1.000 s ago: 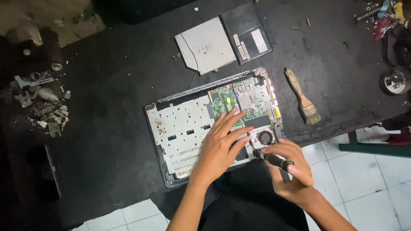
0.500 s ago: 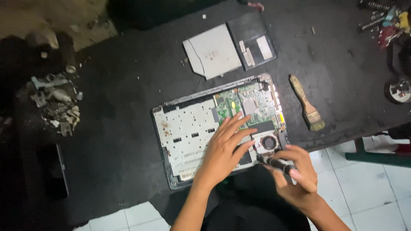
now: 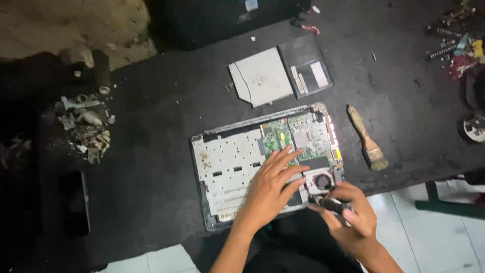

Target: Disassembling a laptop to remove the fan and cleaning the motherboard with a brush.

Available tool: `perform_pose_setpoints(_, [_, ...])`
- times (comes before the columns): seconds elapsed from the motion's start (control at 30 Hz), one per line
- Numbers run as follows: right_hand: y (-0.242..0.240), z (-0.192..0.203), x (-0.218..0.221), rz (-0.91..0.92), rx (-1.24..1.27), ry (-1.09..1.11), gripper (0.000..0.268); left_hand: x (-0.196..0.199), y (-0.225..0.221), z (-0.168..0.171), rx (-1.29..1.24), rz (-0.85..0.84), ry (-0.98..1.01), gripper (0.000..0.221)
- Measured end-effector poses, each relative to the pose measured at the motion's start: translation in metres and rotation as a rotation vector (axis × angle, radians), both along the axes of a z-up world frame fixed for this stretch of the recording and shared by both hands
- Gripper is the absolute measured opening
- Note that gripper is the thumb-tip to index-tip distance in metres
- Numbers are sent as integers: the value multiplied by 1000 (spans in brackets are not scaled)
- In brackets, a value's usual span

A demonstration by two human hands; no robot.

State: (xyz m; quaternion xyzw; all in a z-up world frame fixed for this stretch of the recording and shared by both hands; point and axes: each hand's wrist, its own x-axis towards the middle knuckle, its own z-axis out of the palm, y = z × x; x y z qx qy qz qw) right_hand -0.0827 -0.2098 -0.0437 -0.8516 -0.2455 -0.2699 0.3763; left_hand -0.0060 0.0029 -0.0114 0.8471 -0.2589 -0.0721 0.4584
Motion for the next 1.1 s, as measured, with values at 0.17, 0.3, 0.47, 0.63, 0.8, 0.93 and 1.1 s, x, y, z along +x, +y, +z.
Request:
perform_pose_setpoints(0.17, [2, 1, 1, 30, 62, 17, 79, 1, 2, 3, -2, -9, 5, 33])
perform_pose_setpoints(0.3, [3, 3, 5, 37, 49, -49, 78, 2, 1, -3, 6, -9, -45, 32])
perform_pose_setpoints(0.47, [-2, 5, -1, 3, 5, -25, 76, 2, -1, 3, -15, -16, 0, 32])
perform_pose_setpoints(0.63, [3, 17, 6, 80, 51, 20, 73, 1, -1, 0, -22, -13, -20, 30])
perform_pose_setpoints(0.8, [-1, 10, 4, 77, 28, 51, 91, 1, 0, 3, -14, -16, -20, 30])
perform_pose_setpoints(0.93, [-1, 3, 10, 26, 6, -43, 89, 2, 0, -2, -21, -8, -33, 29])
perform_pose_setpoints(1.1, [11, 34, 12, 60, 84, 26, 65, 1, 0, -3, -29, -11, -40, 28])
